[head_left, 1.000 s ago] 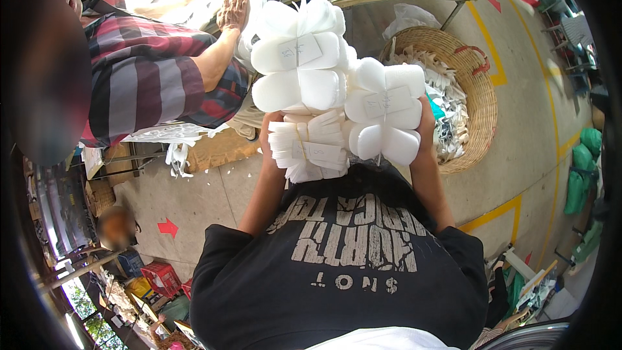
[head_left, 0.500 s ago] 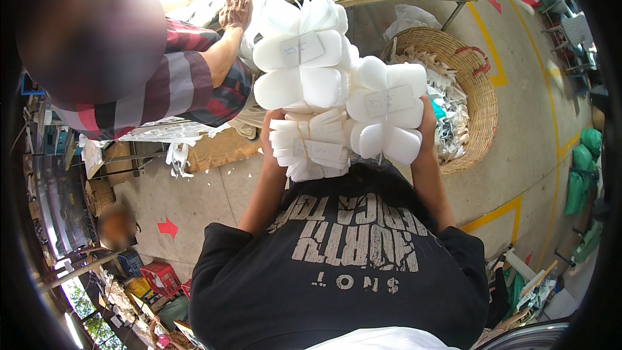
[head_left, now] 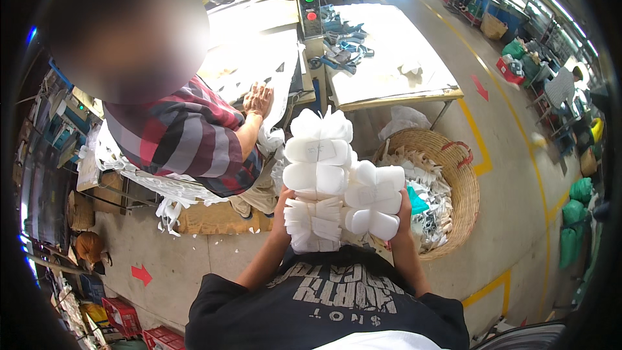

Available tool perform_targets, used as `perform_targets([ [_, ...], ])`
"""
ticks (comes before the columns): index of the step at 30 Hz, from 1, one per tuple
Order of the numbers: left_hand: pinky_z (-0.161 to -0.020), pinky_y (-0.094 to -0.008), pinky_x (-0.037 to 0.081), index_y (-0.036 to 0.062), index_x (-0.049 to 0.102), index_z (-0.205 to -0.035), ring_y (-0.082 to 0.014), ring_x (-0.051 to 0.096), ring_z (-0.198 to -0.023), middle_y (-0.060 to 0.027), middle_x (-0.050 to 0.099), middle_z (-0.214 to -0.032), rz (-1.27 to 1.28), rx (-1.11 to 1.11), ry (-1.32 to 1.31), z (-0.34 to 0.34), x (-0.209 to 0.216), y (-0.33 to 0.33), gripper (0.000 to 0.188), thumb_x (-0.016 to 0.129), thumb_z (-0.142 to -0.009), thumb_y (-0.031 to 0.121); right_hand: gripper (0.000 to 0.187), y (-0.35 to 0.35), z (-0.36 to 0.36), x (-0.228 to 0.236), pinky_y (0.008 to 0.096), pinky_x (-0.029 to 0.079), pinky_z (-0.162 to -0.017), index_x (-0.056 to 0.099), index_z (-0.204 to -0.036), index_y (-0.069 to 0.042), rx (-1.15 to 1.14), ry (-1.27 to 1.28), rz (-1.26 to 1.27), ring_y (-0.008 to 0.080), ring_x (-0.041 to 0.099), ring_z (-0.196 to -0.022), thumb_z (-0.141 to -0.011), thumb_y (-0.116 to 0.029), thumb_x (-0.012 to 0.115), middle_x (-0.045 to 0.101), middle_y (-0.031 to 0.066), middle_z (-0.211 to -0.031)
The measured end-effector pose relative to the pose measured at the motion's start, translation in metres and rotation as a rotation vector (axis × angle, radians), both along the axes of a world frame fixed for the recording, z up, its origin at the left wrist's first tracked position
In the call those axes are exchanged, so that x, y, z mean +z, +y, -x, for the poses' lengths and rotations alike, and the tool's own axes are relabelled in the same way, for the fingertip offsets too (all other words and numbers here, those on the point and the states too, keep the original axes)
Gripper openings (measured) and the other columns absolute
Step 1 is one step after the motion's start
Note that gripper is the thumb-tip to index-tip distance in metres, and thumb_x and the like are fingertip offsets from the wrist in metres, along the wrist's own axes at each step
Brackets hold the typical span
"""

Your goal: The person marks a white fabric piece on a table using a ruler and a pink pen, then places the ruler and pen on a shelf. They pick up a bundle of white fabric pieces, interact with a coworker, and place the bundle into a plastic bag.

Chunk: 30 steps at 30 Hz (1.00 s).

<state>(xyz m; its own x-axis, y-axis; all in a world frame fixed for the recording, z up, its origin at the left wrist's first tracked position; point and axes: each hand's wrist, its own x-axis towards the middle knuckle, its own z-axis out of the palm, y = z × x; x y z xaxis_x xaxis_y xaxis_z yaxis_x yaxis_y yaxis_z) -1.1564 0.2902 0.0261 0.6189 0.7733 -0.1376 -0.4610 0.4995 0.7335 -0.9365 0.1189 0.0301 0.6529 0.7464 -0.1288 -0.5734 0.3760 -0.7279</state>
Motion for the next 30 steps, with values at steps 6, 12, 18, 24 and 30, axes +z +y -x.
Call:
perform_targets([
  [6, -0.109, -0.0446, 0.049, 0.0125, 0.041, -0.153, -0.0288, 0.058, -0.13, -0.0144, 0.055, -0.142, 0.119, -0.124, -0.03, 0.003, -0.008, 0.01, 0.053, 0.046, -0.101, 0.021, 0.042, 0.001, 0.004, 0.002, 0.0424, 0.054, -0.101, 0.045, -0.143, -0.011, 0.009, 0.057, -0.002, 0.0243, 0.062, -0.118, -0.104, -0.023, 0.036, 0.059, 0.0106, -0.128],
  [12, -0.109, -0.044, 0.049, 0.0124, 0.037, -0.156, -0.0287, 0.057, -0.131, -0.0141, 0.054, -0.145, 0.141, -0.098, -0.031, 0.0, -0.007, 0.01, 0.056, 0.045, -0.101, 0.019, 0.041, 0.005, 0.004, 0.012, 0.043, 0.055, -0.1, 0.045, -0.143, -0.011, 0.019, 0.016, -0.041, 0.0241, 0.063, -0.117, -0.104, -0.023, 0.036, 0.06, 0.0102, -0.126],
  [18, -0.11, -0.0448, 0.048, 0.0124, 0.034, -0.158, -0.0299, 0.056, -0.132, -0.0148, 0.052, -0.147, 0.145, -0.06, 0.033, -0.002, 0.008, 0.004, 0.06, 0.045, -0.1, 0.02, 0.042, 0.004, 0.004, 0.011, 0.0437, 0.055, -0.1, 0.044, -0.143, -0.01, 0.015, 0.014, -0.066, 0.0248, 0.063, -0.117, -0.104, -0.023, 0.036, 0.059, 0.0105, -0.127],
  [24, -0.111, -0.0457, 0.047, 0.0125, 0.033, -0.159, -0.0314, 0.055, -0.134, -0.0152, 0.051, -0.148, 0.125, -0.065, 0.047, -0.002, 0.013, 0.002, 0.063, 0.046, -0.099, 0.024, 0.042, 0.005, 0.001, 0.006, 0.0448, 0.056, -0.101, 0.044, -0.144, -0.011, 0.023, 0.027, -0.068, 0.0257, 0.062, -0.118, -0.104, -0.024, 0.036, 0.059, 0.0108, -0.128],
  [30, -0.111, -0.0457, 0.047, 0.0124, 0.034, -0.159, -0.0314, 0.054, -0.134, -0.0155, 0.05, -0.149, 0.118, -0.078, 0.037, 0.001, 0.009, 0.004, 0.063, 0.047, -0.099, 0.025, 0.041, 0.004, 0.005, 0.009, 0.0451, 0.056, -0.1, 0.044, -0.143, -0.011, 0.022, 0.015, -0.066, 0.0254, 0.063, -0.118, -0.104, -0.024, 0.036, 0.059, 0.0111, -0.128],
])
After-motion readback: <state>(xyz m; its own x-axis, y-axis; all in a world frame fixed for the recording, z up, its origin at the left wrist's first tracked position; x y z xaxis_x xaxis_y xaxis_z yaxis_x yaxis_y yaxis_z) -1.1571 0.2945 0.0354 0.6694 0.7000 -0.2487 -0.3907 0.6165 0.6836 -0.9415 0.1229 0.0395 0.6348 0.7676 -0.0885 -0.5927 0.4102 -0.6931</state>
